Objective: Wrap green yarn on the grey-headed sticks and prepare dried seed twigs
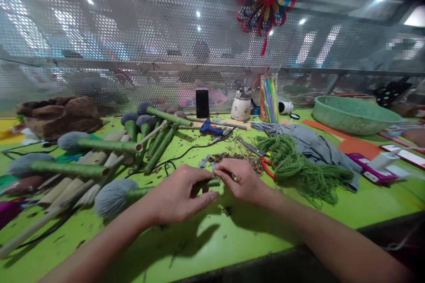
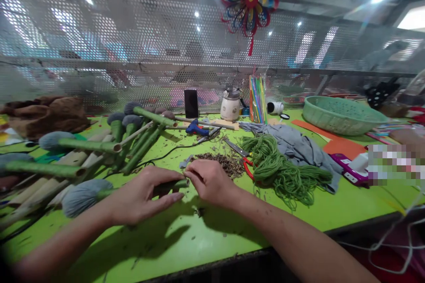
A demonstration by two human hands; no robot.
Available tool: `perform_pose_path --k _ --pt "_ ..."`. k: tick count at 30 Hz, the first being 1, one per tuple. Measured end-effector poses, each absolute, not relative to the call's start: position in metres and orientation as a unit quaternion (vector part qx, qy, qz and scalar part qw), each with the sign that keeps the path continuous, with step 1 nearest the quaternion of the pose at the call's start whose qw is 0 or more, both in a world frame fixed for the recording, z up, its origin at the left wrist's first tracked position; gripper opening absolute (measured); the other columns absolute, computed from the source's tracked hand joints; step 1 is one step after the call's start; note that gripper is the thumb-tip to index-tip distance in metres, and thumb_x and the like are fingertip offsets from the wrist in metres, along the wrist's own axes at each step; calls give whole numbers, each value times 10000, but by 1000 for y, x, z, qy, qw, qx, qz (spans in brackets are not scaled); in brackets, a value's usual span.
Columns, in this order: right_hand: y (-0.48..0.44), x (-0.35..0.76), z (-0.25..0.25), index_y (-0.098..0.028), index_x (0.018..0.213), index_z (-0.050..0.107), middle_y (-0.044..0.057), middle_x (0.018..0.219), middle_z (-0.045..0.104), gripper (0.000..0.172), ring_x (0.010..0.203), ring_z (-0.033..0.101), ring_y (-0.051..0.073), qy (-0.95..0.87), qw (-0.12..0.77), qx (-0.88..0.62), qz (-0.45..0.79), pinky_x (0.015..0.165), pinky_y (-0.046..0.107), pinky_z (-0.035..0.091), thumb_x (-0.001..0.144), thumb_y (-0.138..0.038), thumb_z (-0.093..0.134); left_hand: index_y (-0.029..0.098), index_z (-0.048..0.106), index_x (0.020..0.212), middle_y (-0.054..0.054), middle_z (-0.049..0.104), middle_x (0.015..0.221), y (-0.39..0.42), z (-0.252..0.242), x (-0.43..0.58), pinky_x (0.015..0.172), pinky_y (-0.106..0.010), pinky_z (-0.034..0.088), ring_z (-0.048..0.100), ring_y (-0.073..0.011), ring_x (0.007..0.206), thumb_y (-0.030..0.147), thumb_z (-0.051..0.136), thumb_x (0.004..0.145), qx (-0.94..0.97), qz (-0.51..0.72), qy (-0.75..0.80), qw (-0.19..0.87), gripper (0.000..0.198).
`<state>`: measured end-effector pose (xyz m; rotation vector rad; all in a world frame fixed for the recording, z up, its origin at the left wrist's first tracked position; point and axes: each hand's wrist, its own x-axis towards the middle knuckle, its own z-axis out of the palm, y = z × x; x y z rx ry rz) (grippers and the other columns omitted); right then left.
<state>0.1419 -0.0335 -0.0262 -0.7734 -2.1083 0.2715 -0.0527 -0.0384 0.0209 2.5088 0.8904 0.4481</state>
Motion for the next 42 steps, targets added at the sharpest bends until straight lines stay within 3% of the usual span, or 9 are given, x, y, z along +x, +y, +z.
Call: perform_pose_path --k 10,19,23,27,31,37,42 --pt "-40 141 -23 -160 797 568 38 714 591 152 664 532 136 -825 440 -331 129 629 244 414 891 -184 451 158 651 994 -69 689 872 -35 23 -55 726 -257 435 604 -161 769 343 460 889 904 197 330 187 285" --pt "-43 138 -23 -165 810 572 50 724 609 145 673 548 147 -816 457 -326 135 632 264 435 886 -196 452 146 689 910 -51 671 729 -36 24 -52 644 -228 438 567 -128 643 371 485 873 894 230 333 194 306" --pt "-41 140 -21 -156 815 596 23 684 594 162 628 532 127 -804 437 -351 195 615 245 428 885 -212 462 136 689 869 -39 654 690 -35 23 -53 614 -217 423 548 -117 616 373 476 880 894 236 326 197 319" --pt "-28 149 -20 -142 931 623 4 660 596 207 613 538 120 -759 419 -416 274 615 241 429 896 -229 438 135 675 886 -32 663 725 -34 24 -57 611 -213 404 554 -110 630 349 486 885 893 239 325 197 286" --pt "-10 159 -26 -136 974 629 26 728 642 224 658 569 137 -711 441 -473 277 630 261 441 864 -228 458 139 672 888 -35 680 754 -33 26 -60 623 -216 413 581 -118 657 327 507 876 887 250 332 200 251" --pt "-1 160 -28 -135 898 667 51 799 679 194 695 581 149 -695 455 -501 243 647 268 451 796 -232 533 141 690 900 -54 705 782 -33 28 -60 657 -232 460 615 -141 688 323 536 853 879 266 339 205 243" --pt "2 160 -21 -127 768 688 48 737 681 164 647 564 136 -705 443 -512 214 623 253 432 779 -200 541 155 665 969 -29 690 728 -40 34 -65 637 -226 482 611 -130 650 325 579 824 857 287 359 232 239"
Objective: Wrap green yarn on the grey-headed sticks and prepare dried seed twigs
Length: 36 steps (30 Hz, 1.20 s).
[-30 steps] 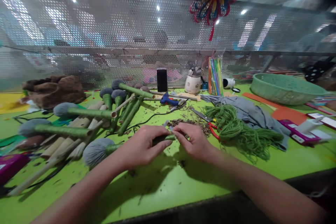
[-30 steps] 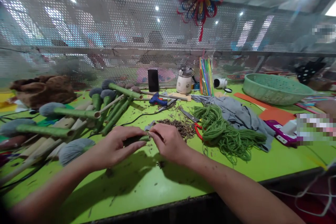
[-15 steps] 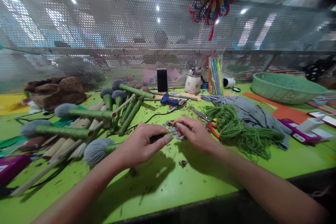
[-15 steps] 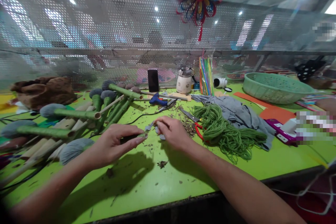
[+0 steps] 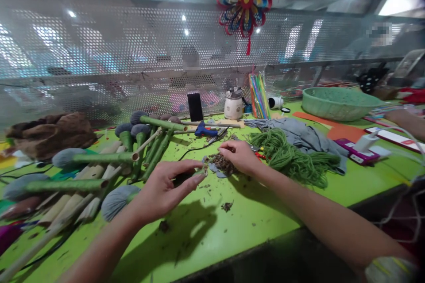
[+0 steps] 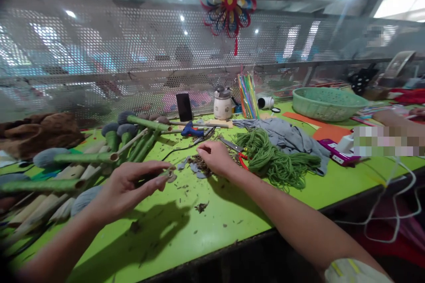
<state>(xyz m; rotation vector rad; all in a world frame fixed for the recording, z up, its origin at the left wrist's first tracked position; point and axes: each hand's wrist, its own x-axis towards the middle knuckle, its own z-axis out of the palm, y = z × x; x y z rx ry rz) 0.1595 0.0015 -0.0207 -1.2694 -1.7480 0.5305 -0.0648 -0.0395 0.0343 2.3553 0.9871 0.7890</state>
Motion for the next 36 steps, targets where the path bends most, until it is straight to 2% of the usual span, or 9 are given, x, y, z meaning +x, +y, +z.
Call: perform_pose_path --k 4,7,10,16,22,28,32,36 --pt "10 162 -13 -119 765 700 51 727 686 176 640 569 137 -716 419 -520 202 615 247 422 784 -206 548 151 617 846 -5 635 643 -43 42 -72 534 -193 458 558 -100 568 317 569 833 839 297 334 310 174" --pt "24 164 -5 -126 800 715 57 768 700 197 672 587 148 -746 357 -540 159 616 246 419 800 -210 538 152 601 819 -10 625 653 -44 46 -76 507 -184 442 544 -94 573 305 560 842 834 301 318 335 160" --pt "47 170 0 -137 817 731 59 800 710 214 693 599 154 -777 271 -559 108 615 241 412 806 -200 528 153 607 828 -14 628 670 -45 45 -77 511 -187 443 546 -94 582 283 555 845 842 305 304 325 141" --pt "99 198 -1 -93 778 747 106 758 711 218 698 589 191 -780 184 -596 48 595 253 373 774 -179 547 154 606 856 -9 633 690 -48 40 -70 543 -199 441 543 -91 585 286 540 854 865 280 291 298 148" --pt "114 224 1 -102 727 742 94 699 704 206 632 573 174 -797 89 -597 11 561 238 342 763 -203 565 166 603 838 -1 616 710 -44 36 -66 592 -215 429 536 -102 633 358 522 862 863 263 341 265 210" --pt "105 206 7 -130 897 718 114 889 709 284 775 598 192 -809 110 -576 -48 637 245 351 849 -254 466 175 629 852 -1 625 717 -40 27 -59 618 -235 425 542 -119 651 413 524 850 848 268 373 265 261" --pt "109 189 16 -157 872 706 83 895 706 281 785 593 176 -814 123 -564 -65 659 235 352 865 -273 450 181 643 857 3 635 724 -39 24 -56 618 -232 421 545 -119 653 411 552 832 835 283 385 272 249" --pt "123 207 22 -124 840 711 120 870 701 270 770 597 193 -789 115 -598 -80 661 245 362 850 -267 483 174 645 831 10 615 678 -40 26 -55 570 -219 403 518 -107 604 403 558 828 832 296 385 268 245"
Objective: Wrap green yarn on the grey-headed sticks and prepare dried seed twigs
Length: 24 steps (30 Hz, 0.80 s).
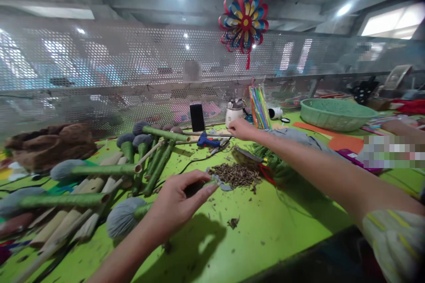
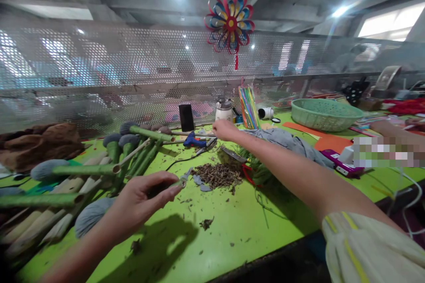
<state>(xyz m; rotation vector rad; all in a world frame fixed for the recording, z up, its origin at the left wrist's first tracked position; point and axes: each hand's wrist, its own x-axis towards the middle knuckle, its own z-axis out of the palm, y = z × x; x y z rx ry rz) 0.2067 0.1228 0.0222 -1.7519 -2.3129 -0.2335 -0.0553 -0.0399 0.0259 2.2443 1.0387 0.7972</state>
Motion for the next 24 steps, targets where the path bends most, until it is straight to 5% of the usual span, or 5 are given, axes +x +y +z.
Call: perform_pose_path --k 12,18,24 --pt "98 267 5 -124 822 721 88 808 704 306 708 591 173 -771 76 -630 -58 612 241 365 847 -258 446 178 654 867 3 673 755 -39 24 -56 610 -217 447 596 -112 655 354 586 818 836 334 371 229 195" --pt "39 263 -15 -159 798 686 67 792 684 192 705 592 166 -816 24 -577 -5 632 235 384 786 -209 501 176 664 850 -5 693 784 -39 25 -56 630 -214 464 620 -118 677 342 600 809 840 343 358 220 182" --pt "12 281 -39 -167 1117 579 134 1023 579 396 874 571 241 -782 -29 -623 -7 688 289 416 731 -257 568 172 675 845 -17 698 767 -40 24 -56 642 -215 479 621 -123 673 355 591 811 837 342 364 221 204"
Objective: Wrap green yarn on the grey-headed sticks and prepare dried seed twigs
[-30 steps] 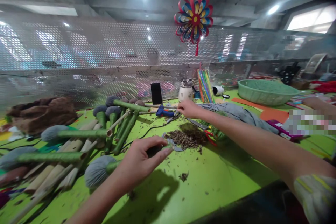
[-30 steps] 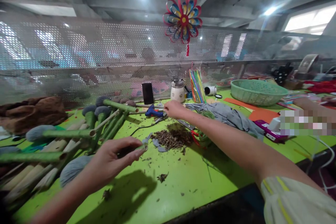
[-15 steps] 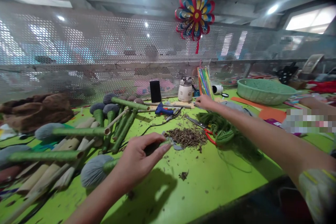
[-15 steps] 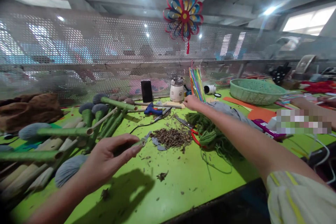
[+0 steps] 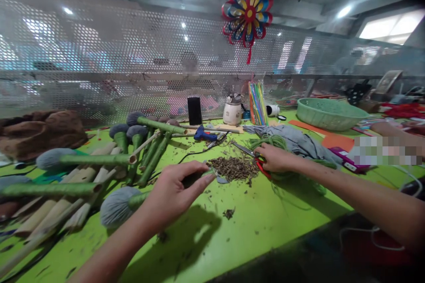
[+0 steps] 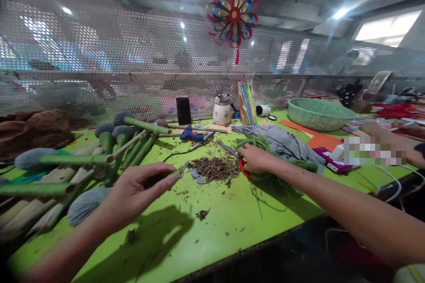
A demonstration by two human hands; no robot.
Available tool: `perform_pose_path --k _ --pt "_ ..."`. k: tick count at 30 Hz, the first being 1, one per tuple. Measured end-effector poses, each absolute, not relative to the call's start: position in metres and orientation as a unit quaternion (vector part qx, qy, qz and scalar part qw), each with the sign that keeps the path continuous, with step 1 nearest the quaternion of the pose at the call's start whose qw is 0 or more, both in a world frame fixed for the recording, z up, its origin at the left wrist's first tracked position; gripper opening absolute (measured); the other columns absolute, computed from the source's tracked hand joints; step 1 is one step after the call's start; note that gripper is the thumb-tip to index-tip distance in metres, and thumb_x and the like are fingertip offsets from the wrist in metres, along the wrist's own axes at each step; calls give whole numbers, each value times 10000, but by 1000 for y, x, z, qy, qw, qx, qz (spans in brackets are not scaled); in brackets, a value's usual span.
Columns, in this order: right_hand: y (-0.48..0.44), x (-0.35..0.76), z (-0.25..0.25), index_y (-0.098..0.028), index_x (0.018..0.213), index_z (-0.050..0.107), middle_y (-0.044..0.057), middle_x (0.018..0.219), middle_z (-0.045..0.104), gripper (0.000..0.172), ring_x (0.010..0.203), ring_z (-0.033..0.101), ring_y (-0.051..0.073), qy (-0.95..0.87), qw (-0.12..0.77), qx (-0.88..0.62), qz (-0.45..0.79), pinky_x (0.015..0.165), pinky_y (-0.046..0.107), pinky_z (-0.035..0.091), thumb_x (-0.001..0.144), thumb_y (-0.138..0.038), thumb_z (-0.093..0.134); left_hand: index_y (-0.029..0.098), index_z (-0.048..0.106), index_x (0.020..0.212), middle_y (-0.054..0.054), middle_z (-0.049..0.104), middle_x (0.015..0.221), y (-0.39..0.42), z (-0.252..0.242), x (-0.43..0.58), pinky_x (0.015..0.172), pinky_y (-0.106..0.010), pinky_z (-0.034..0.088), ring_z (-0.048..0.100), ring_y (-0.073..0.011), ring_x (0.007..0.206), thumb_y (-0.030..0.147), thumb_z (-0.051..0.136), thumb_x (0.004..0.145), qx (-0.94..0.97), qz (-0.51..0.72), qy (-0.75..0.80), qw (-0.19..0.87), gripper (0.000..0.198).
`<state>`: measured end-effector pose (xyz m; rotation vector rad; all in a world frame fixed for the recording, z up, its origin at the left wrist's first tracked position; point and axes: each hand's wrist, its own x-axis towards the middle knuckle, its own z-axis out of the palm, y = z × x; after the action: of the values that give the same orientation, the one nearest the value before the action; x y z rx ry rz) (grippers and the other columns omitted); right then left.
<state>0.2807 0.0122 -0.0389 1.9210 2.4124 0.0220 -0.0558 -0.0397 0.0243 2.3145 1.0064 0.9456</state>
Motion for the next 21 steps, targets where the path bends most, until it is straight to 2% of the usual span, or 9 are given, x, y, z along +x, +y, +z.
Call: perform_pose_path --k 5,8,10,12,14,18,21 --pt "-7 294 -33 -172 1204 522 136 1073 530 472 934 531 255 796 20 602 54 753 325 423 774 -361 563 172 679 856 -30 707 777 -39 25 -55 634 -224 490 626 -138 672 371 584 807 839 337 368 219 226" --pt "-13 323 -28 -165 1132 580 141 1062 545 426 969 504 269 815 7 571 99 792 359 416 855 -466 464 184 681 850 -23 710 772 -38 24 -56 626 -223 493 631 -143 668 370 590 801 845 335 356 217 212" --pt "-13 352 -27 -149 1017 636 143 964 578 421 923 511 269 810 27 575 112 807 388 408 890 -473 399 191 682 849 -25 717 793 -37 22 -56 638 -223 498 642 -150 689 365 601 794 845 343 351 212 200" --pt "-11 382 -25 -136 885 666 154 916 590 389 924 512 281 798 35 587 130 833 407 398 879 -446 431 194 686 852 -31 722 809 -37 21 -56 645 -226 503 649 -157 702 361 609 788 846 348 349 205 195" --pt "-7 407 -19 -125 850 673 172 944 591 344 942 520 287 788 28 598 143 841 402 403 869 -389 453 191 691 843 -37 724 800 -36 21 -55 638 -227 508 650 -160 693 363 609 785 846 349 349 201 199" --pt "1 422 5 -125 981 673 161 1038 632 274 962 561 278 743 -43 657 123 870 378 425 809 -266 512 187 696 821 -35 723 765 -37 22 -52 626 -221 513 646 -154 662 378 612 780 844 351 352 199 213" --pt "0 398 23 -122 1010 670 170 1037 651 304 964 560 320 697 -91 695 153 865 432 416 792 -185 467 189 698 826 -27 722 767 -37 21 -52 630 -219 513 645 -150 654 380 613 780 847 344 353 200 214"
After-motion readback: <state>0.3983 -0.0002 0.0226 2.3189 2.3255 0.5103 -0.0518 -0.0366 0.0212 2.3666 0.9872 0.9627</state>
